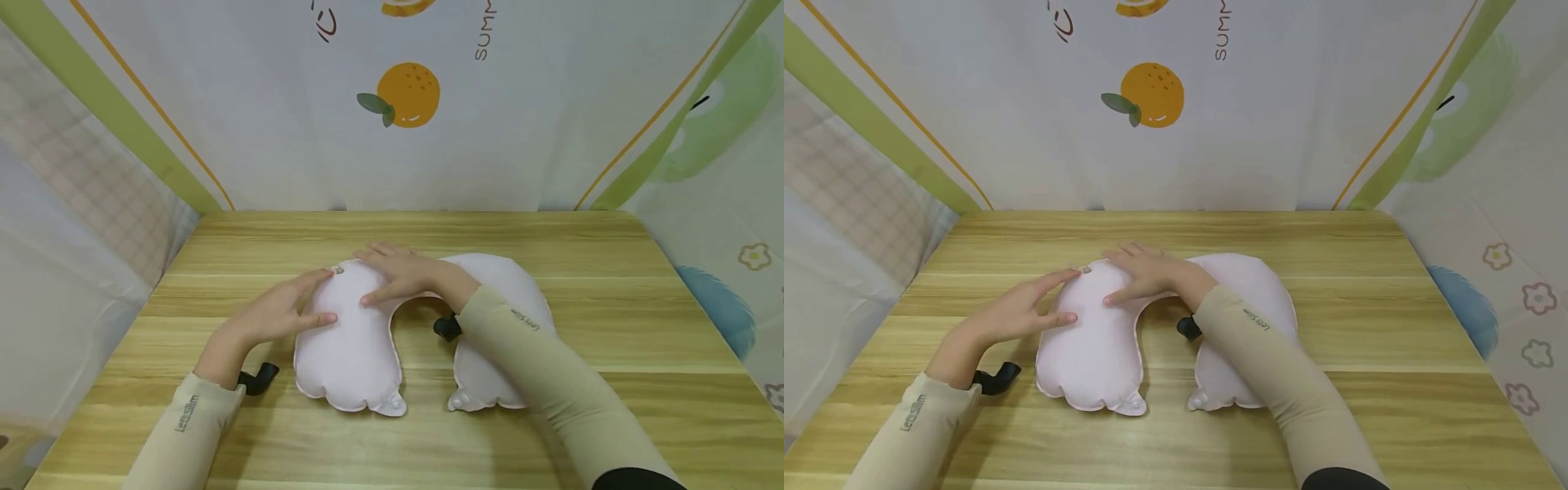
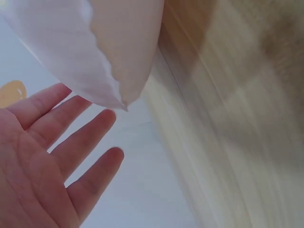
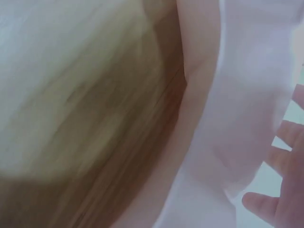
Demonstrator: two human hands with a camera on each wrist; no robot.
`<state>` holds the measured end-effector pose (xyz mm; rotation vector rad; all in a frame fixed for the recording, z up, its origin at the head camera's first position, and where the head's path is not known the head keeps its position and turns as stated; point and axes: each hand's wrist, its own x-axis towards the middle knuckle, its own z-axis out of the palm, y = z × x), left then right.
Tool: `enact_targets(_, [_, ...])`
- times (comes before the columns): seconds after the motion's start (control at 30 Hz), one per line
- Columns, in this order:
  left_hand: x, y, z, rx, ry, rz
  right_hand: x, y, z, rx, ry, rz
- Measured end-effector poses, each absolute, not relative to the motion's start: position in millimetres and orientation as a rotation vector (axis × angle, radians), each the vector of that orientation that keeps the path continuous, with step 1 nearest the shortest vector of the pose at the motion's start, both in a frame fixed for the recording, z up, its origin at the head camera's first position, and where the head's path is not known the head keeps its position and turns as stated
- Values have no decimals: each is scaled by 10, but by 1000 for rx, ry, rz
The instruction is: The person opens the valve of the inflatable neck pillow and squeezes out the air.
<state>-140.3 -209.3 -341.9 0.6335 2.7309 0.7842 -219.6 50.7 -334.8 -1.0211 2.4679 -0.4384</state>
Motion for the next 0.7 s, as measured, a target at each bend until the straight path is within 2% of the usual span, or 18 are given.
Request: enact_targets(0.7, [-1324,-2000,-3473,689,2737,721,-2149,486,-3549,-1064,2464,-385])
